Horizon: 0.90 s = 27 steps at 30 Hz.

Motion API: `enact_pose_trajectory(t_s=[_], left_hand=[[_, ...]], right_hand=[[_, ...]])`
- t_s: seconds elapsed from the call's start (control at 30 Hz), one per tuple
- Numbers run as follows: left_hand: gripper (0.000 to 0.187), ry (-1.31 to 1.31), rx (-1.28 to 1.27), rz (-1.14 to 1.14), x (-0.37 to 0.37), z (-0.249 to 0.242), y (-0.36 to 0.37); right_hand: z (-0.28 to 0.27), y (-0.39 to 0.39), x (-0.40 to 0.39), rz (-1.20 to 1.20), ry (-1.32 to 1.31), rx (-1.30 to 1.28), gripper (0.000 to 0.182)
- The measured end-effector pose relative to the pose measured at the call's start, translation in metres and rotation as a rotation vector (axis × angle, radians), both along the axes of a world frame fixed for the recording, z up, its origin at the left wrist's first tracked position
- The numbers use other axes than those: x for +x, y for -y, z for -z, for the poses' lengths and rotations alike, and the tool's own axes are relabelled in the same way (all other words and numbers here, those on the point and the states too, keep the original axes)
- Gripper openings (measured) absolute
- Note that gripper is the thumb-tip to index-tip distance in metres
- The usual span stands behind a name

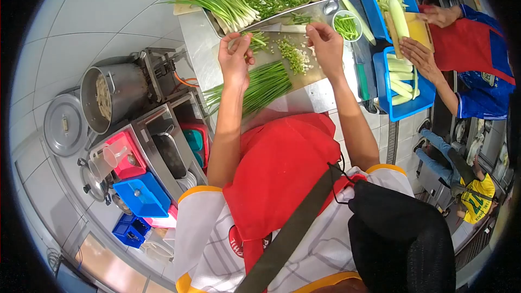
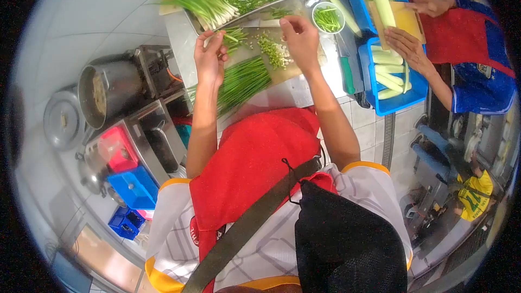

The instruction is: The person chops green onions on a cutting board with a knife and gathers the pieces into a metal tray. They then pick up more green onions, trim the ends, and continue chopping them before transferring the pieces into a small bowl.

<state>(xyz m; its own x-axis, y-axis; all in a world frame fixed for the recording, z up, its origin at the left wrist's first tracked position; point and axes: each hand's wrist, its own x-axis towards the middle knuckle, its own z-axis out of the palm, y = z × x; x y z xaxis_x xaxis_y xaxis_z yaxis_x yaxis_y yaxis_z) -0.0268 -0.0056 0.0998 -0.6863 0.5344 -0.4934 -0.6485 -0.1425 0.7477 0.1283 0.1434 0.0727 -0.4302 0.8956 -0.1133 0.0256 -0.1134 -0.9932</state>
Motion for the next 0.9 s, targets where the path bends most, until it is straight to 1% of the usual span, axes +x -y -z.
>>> enact_pose_trajectory(t_s=[0.07,0.1,0.13,0.23,0.3,0.33,0.37,0.4,0.5,0.53,0.6,0.63,0.67,0.7,0.73,0.77,0.8,0.87,0.9], left_hand=[[0.03,-0.009,0.019,0.01,0.001,0.0,-0.002],[0.03,-0.018,0.037,0.017,0.002,0.0,-0.003],[0.03,-0.017,0.039,0.017,0.003,0.001,-0.003],[0.029,-0.049,0.012,0.066,0.017,0.007,-0.016],[0.031,-0.101,0.01,0.164,0.035,0.011,-0.029],[0.031,-0.098,0.019,0.178,0.046,0.015,-0.038],[0.032,-0.079,0.012,0.225,0.059,0.018,-0.048],[0.034,-0.06,0.002,0.271,0.07,0.02,-0.056],[0.037,-0.003,0.033,0.334,0.092,0.017,-0.077],[0.037,-0.002,0.032,0.345,0.094,0.014,-0.081],[0.039,-0.104,0.008,0.371,0.098,0.004,-0.089],[0.037,-0.168,-0.026,0.391,0.097,0.003,-0.09],[0.037,-0.165,-0.021,0.398,0.094,0.011,-0.089],[0.034,-0.305,-0.051,0.424,0.089,0.026,-0.086],[0.031,-0.447,-0.08,0.447,0.081,0.027,-0.085],[0.026,-0.384,-0.069,0.452,0.076,0.027,-0.077],[0.026,-0.384,-0.065,0.451,0.068,0.028,-0.068],[0.025,-0.557,-0.127,0.446,0.049,0.041,-0.047],[0.023,-0.582,-0.174,0.411,0.039,0.048,-0.035]], right_hand=[[-0.005,-0.009,0.006,-0.084,0.205,0.059,0.02],[-0.008,-0.01,0.006,-0.113,0.212,0.054,0.02],[-0.009,-0.008,0.006,-0.112,0.212,0.056,0.02],[-0.017,0.007,0.01,-0.053,0.041,-0.036,0.019],[-0.021,0.016,0.02,-0.078,0.062,0.008,0.014],[-0.021,0.022,0.023,-0.081,0.067,0.012,0.013],[-0.021,0.028,0.026,-0.025,0.05,-0.017,0.009],[-0.018,0.029,0.03,-0.012,0.051,-0.015,0.009],[-0.012,0.028,0.042,0.165,0.086,0.073,0.009],[-0.012,0.022,0.045,0.176,0.087,0.072,0.009],[-0.01,0.001,0.052,0.28,0.32,0.35,0.005],[-0.013,-0.013,0.055,0.306,0.325,0.482,0.002],[-0.01,-0.028,0.059,0.313,0.33,0.485,0.002],[-0.007,-0.044,0.063,0.268,0.45,0.643,0.004],[-0.005,-0.059,0.067,0.221,0.57,0.801,0.006],[-0.003,-0.07,0.071,0.199,0.666,0.927,0.011],[0.0,-0.078,0.073,0.2,0.666,0.931,0.011],[0.008,-0.09,0.077,0.154,0.751,0.909,0.014],[0.01,-0.094,0.079,0.138,0.76,0.922,0.015]])
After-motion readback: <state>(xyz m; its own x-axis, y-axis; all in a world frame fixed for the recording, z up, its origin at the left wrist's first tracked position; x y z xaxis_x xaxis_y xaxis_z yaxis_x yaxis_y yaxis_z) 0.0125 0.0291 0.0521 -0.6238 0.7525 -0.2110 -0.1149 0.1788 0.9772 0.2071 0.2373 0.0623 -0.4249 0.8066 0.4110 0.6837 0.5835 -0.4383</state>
